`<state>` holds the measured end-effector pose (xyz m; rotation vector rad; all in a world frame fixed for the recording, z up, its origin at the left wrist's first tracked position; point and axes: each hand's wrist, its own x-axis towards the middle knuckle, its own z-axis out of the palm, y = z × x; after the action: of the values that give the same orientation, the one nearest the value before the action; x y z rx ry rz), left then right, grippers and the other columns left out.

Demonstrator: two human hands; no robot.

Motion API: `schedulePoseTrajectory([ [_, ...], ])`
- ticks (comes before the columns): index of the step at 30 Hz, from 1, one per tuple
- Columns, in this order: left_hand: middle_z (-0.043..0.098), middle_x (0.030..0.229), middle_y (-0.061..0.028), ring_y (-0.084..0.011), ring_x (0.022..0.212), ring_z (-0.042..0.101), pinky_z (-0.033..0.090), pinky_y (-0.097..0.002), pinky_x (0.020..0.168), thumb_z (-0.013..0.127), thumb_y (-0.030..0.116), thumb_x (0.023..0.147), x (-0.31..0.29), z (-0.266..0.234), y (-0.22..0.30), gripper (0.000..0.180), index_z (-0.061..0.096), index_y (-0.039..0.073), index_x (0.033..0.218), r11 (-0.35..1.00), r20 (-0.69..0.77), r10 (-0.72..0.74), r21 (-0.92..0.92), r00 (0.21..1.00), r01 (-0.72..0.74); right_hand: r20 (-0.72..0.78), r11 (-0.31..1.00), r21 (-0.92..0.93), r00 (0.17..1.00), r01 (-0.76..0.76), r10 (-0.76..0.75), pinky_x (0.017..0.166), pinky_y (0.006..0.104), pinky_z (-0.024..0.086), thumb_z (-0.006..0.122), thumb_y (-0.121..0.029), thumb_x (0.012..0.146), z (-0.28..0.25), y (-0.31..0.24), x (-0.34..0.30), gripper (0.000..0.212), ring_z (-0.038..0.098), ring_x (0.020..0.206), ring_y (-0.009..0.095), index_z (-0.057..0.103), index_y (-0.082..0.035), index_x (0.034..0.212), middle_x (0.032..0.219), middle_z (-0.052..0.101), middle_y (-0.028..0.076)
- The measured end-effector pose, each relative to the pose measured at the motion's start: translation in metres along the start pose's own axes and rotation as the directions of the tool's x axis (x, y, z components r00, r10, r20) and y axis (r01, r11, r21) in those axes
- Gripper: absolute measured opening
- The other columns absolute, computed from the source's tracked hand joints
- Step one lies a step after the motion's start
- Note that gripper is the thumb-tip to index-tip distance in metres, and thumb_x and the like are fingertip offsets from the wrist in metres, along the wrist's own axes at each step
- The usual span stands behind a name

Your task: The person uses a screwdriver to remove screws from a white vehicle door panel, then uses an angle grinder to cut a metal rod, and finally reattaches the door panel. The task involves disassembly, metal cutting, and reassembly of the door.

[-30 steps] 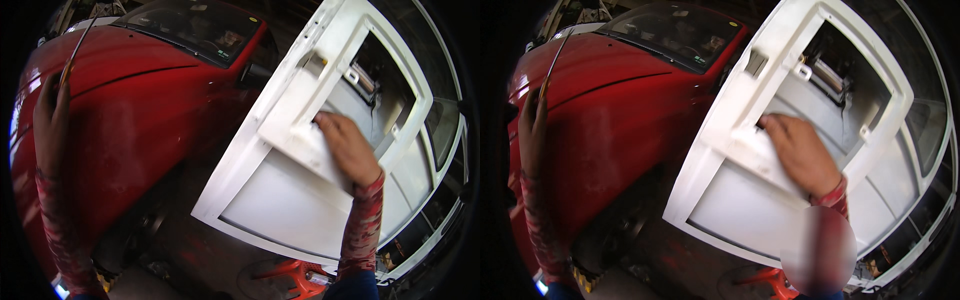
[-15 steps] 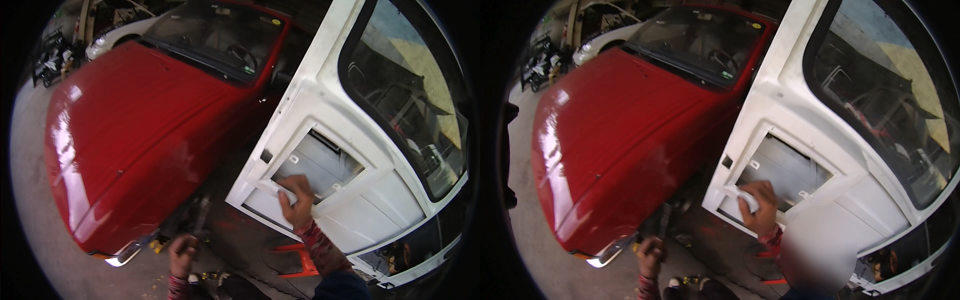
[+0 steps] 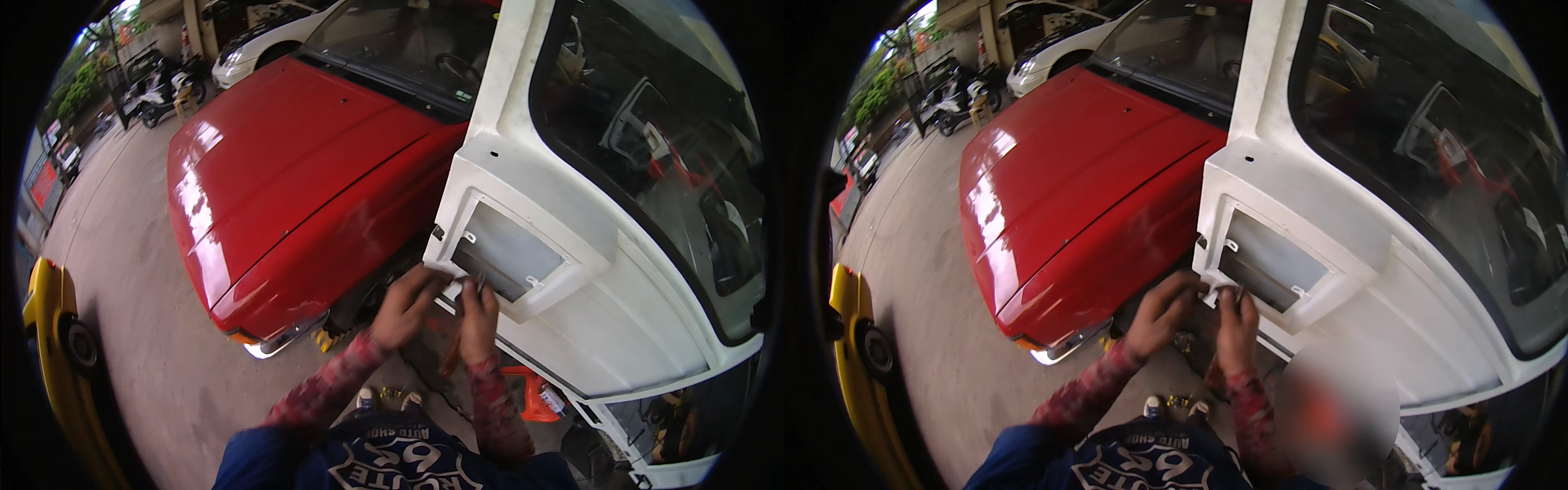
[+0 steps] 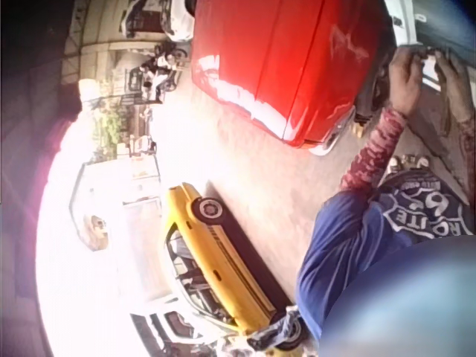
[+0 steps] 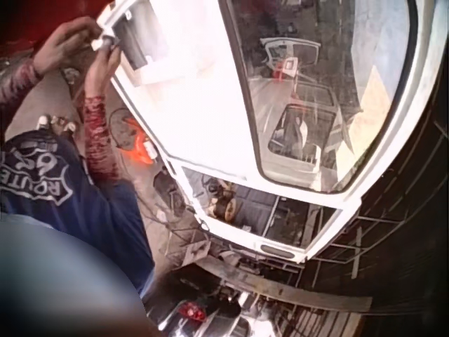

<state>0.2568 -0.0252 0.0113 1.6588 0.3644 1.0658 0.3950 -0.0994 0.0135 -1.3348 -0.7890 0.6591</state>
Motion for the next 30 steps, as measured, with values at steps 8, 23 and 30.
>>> schedulePoseTrajectory([
  [8,0.063,0.116,-0.0293,-0.0414,0.110,0.062,0.048,-0.0471,0.096,0.048,0.008,0.097,0.114,0.090,0.007,0.031,0.058,-0.007,0.121,0.984,-0.235,0.160,0.119,0.959,-0.135,-0.288,0.947,0.074,0.916,0.313,-0.280,0.095,0.0358,0.051,0.061,-0.022,0.102,-0.019,-0.022,0.087,0.038,0.063,0.109,0.023,0.057,0.004,0.130,0.123,0.065,0.015],
  [23,0.051,0.149,-0.0208,-0.0360,0.140,0.045,0.029,-0.0475,0.119,0.052,0.028,0.097,0.164,0.109,-0.054,0.052,0.053,0.003,0.142,0.713,-0.292,0.078,0.685,0.953,0.152,-0.130,0.771,-0.530,0.865,0.353,-0.485,0.106,0.0453,0.043,0.061,-0.025,0.098,-0.039,-0.021,0.136,0.037,0.061,0.120,0.038,0.067,0.001,0.124,0.128,0.067,0.022],
  [30,0.064,0.131,-0.0204,-0.0384,0.125,0.058,0.043,-0.0478,0.108,0.057,0.025,0.093,0.155,0.097,-0.047,0.043,0.063,0.003,0.130,0.652,-0.243,0.286,0.758,0.927,-0.002,-0.155,0.657,-0.646,0.776,0.389,-0.612,0.103,0.0498,0.045,0.063,-0.027,0.095,-0.025,-0.022,0.129,0.036,0.062,0.117,0.041,0.070,-0.005,0.122,0.122,0.069,0.021],
])
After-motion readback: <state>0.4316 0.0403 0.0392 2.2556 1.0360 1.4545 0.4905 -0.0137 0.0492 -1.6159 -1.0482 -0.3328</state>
